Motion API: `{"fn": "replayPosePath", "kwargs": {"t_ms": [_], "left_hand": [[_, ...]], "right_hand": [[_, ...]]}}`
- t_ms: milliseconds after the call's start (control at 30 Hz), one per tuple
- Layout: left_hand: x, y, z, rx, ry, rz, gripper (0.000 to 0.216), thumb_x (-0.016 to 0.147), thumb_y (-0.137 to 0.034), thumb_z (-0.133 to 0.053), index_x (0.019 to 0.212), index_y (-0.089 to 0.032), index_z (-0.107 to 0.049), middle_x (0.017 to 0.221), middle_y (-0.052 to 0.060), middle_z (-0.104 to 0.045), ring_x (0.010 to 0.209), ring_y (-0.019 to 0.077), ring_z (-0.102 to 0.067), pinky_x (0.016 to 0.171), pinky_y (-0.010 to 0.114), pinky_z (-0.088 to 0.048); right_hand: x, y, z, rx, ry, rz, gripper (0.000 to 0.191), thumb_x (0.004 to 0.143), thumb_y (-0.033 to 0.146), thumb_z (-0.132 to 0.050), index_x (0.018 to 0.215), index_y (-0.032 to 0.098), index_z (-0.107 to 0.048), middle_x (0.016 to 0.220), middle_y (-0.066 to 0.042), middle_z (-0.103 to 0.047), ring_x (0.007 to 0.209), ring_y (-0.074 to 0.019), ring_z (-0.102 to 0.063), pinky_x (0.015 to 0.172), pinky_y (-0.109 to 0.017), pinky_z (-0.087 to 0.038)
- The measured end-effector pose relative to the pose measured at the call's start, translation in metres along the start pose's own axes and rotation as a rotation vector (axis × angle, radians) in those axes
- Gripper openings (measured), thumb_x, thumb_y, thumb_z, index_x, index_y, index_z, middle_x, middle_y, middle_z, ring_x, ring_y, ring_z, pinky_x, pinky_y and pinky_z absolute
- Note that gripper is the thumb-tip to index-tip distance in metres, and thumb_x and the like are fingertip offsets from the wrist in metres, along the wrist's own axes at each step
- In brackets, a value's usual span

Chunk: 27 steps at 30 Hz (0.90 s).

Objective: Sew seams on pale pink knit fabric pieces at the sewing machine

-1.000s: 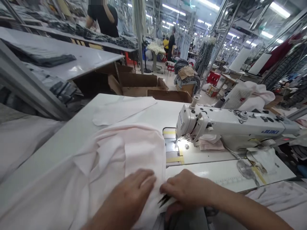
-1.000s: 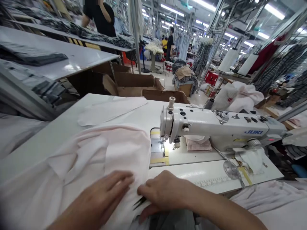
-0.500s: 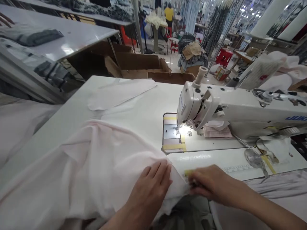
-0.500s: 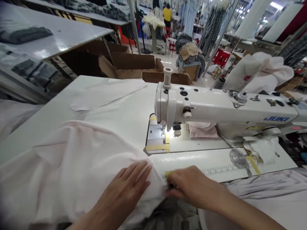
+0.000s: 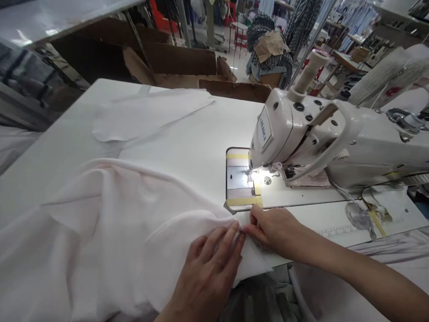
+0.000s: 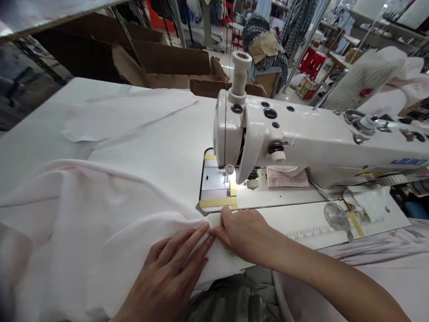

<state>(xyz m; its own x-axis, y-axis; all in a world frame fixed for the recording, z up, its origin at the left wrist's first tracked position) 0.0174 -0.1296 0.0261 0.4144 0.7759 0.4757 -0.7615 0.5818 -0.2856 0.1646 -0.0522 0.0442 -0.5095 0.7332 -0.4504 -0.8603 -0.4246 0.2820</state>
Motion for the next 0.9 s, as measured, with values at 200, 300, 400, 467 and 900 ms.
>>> {"fn": "replayPosePath", "kwargs": {"t_ms": [200, 300, 400, 467, 900], "left_hand": [[-0.002, 0.002, -0.002, -0.019, 0.008, 0.006, 0.030, 0.096, -0.016, -0.051, 0.124, -0.016, -0.061, 0.129, 0.009, -0.064, 0.113, 0.0285, -0.058, 0.088, 0.042, -0.040], [0.000, 0.002, -0.003, -0.013, 0.012, 0.002, 0.030, 0.097, -0.016, -0.050, 0.124, -0.016, -0.061, 0.130, 0.009, -0.064, 0.113, 0.0290, -0.058, 0.088, 0.043, -0.040], [0.001, 0.001, -0.001, 0.005, 0.029, -0.009, 0.032, 0.095, -0.014, -0.051, 0.126, -0.015, -0.060, 0.130, 0.010, -0.064, 0.114, 0.0286, -0.057, 0.088, 0.043, -0.041], [-0.001, -0.001, 0.001, 0.028, 0.031, -0.021, 0.032, 0.095, -0.014, -0.051, 0.126, -0.016, -0.060, 0.129, 0.011, -0.064, 0.114, 0.0282, -0.057, 0.087, 0.042, -0.041], [0.048, 0.074, 0.022, 0.210, 0.258, -0.060, 0.033, 0.094, -0.019, -0.042, 0.119, -0.016, -0.063, 0.128, 0.017, -0.061, 0.113, 0.0298, -0.059, 0.086, 0.042, -0.051]], "right_hand": [[0.003, -0.001, -0.001, -0.121, -0.019, 0.068, 0.028, 0.102, 0.045, -0.040, 0.093, 0.020, -0.049, 0.070, 0.000, -0.066, 0.060, -0.0192, -0.063, 0.048, -0.029, -0.021], [0.003, 0.002, 0.001, -0.236, -0.025, 0.113, 0.026, 0.102, 0.042, -0.041, 0.092, 0.020, -0.048, 0.069, -0.001, -0.065, 0.056, -0.0199, -0.062, 0.045, -0.029, -0.018], [0.004, 0.006, 0.000, -0.304, -0.022, 0.142, 0.023, 0.102, 0.038, -0.042, 0.092, 0.019, -0.048, 0.068, -0.002, -0.065, 0.054, -0.0203, -0.062, 0.043, -0.030, -0.015], [0.004, 0.006, 0.000, -0.315, -0.017, 0.127, 0.024, 0.102, 0.039, -0.041, 0.092, 0.018, -0.049, 0.067, -0.003, -0.065, 0.054, -0.0208, -0.062, 0.043, -0.030, -0.016], [-0.061, -0.030, -0.004, 0.129, -0.430, 0.053, 0.014, 0.089, 0.009, -0.046, 0.088, 0.022, -0.051, 0.073, 0.002, -0.057, 0.068, -0.0168, -0.057, 0.058, -0.026, -0.034]]}}
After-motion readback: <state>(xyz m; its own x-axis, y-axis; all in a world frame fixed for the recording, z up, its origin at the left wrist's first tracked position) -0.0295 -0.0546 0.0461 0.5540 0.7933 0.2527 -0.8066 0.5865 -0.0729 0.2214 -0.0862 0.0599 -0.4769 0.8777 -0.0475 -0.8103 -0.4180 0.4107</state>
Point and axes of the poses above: each hand's wrist, its own x-axis towards the middle knuckle, its own z-axis out of the back of the hand, y = z × x, the point moved 4 cm from there along x, towards the middle knuckle
